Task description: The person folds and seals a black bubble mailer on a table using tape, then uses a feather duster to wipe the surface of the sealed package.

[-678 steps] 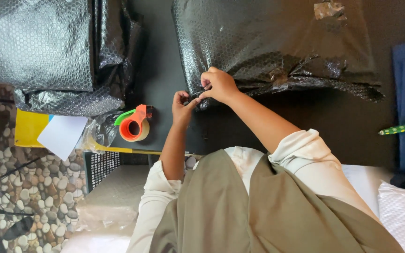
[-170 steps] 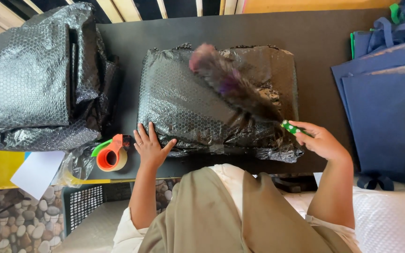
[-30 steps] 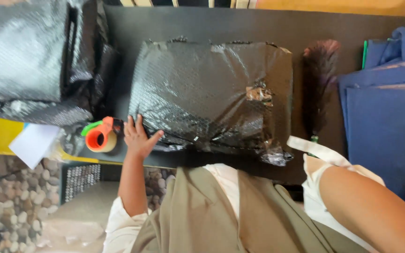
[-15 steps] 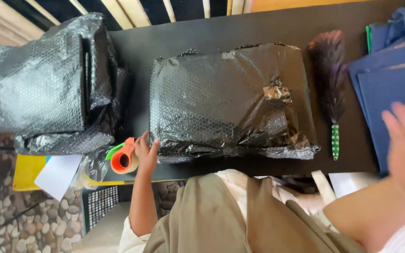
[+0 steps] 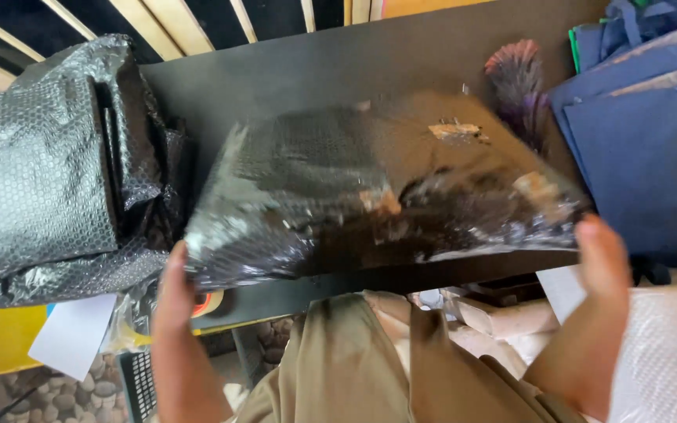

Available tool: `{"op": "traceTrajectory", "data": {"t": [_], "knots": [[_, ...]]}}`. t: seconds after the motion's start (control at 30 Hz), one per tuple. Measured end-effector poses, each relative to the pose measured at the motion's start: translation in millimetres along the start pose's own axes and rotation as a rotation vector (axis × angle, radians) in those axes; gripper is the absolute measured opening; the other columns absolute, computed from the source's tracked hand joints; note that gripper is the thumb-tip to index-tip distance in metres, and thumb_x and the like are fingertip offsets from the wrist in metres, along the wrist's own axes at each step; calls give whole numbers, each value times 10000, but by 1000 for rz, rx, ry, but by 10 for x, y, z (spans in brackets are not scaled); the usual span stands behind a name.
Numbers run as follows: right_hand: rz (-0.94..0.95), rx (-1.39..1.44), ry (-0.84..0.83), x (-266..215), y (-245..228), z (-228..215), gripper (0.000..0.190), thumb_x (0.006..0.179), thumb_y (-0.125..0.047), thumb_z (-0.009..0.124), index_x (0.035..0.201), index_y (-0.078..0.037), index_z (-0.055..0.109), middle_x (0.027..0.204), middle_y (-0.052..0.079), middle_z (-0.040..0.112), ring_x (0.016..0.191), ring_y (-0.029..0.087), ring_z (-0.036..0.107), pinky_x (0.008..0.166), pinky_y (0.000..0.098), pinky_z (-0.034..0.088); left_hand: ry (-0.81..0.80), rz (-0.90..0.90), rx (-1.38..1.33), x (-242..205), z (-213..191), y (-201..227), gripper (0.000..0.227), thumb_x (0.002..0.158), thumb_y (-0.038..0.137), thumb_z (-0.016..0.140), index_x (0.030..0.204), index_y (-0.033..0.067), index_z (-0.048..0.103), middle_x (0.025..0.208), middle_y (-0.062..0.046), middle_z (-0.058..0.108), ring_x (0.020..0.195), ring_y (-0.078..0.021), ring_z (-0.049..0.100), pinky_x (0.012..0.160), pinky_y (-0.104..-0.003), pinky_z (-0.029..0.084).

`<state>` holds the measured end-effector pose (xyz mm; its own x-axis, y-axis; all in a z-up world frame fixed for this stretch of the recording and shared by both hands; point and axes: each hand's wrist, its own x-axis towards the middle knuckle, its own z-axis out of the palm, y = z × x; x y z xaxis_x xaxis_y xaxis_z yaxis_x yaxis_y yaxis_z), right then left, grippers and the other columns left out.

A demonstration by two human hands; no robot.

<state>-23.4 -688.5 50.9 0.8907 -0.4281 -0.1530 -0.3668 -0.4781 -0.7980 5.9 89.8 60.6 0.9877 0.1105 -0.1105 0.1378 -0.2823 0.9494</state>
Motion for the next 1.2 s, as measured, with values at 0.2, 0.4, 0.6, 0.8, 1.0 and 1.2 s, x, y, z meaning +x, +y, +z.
{"op": "traceTrajectory", "data": {"t": [0.2, 0.4, 0.6, 0.8, 1.0, 1.2], "knots": [[-334, 642, -160, 7, -1032, -181, 902, 807, -594, 697, 1483, -46, 461, 1463, 104, 538, 1363, 232, 545, 1160, 341, 437, -171, 157, -513, 164, -664, -7, 727, 965, 688, 481, 1316, 52, 476, 1007, -69, 411, 935, -235, 352, 761, -407, 324], [-376, 522, -149, 717, -1370, 853, 907, 854, -127, 725, 1559, 14, 172, 1606, 268, 249, 1499, 340, 220, 1267, 451, 141, -1, 107, -210, 586, 211, 580, 738, 991, 356, 577, 1540, -42, 284, 1451, -279, 415, 1374, -367, 371, 1129, -482, 295], [-12, 226, -79, 1194, -898, 1831, 869, 969, -413, 768, 1609, -49, 307, 1604, 256, 360, 1503, 357, 318, 1256, 509, 247, 155, -407, 18, 994, 972, -241, 965, 887, 553, 763, 1646, 222, 268, 1533, -336, 442, 1417, -502, 435, 1172, -594, 374], [202, -114, -153, 1407, -939, 1800, 969, 887, -833, 656, 1577, -185, 448, 1523, 171, 507, 1416, 330, 457, 1166, 503, 374, 265, -529, 160, 1224, 945, -988, 789, 885, 772, 675, 1494, 301, 504, 1375, -205, 632, 1207, -401, 644, 1065, -519, 501], [215, -109, -342, 983, -662, 1263, 957, 921, -739, 601, 1581, -69, 421, 1536, 305, 443, 1397, 483, 418, 1132, 602, 347, 204, -639, 186, 465, 878, -550, 753, 893, 728, 670, 1485, 289, 510, 1432, -206, 607, 1363, -396, 533, 1145, -510, 431], [301, -612, -5, 901, 358, 744, 826, 884, -557, 791, 1503, -69, 542, 1363, 282, 598, 1229, 477, 613, 969, 613, 507, 253, -668, 150, 22, 1039, -334, 793, 965, 674, 576, 1616, 273, 365, 1576, -245, 450, 1476, -414, 388, 1233, -534, 320]]}}
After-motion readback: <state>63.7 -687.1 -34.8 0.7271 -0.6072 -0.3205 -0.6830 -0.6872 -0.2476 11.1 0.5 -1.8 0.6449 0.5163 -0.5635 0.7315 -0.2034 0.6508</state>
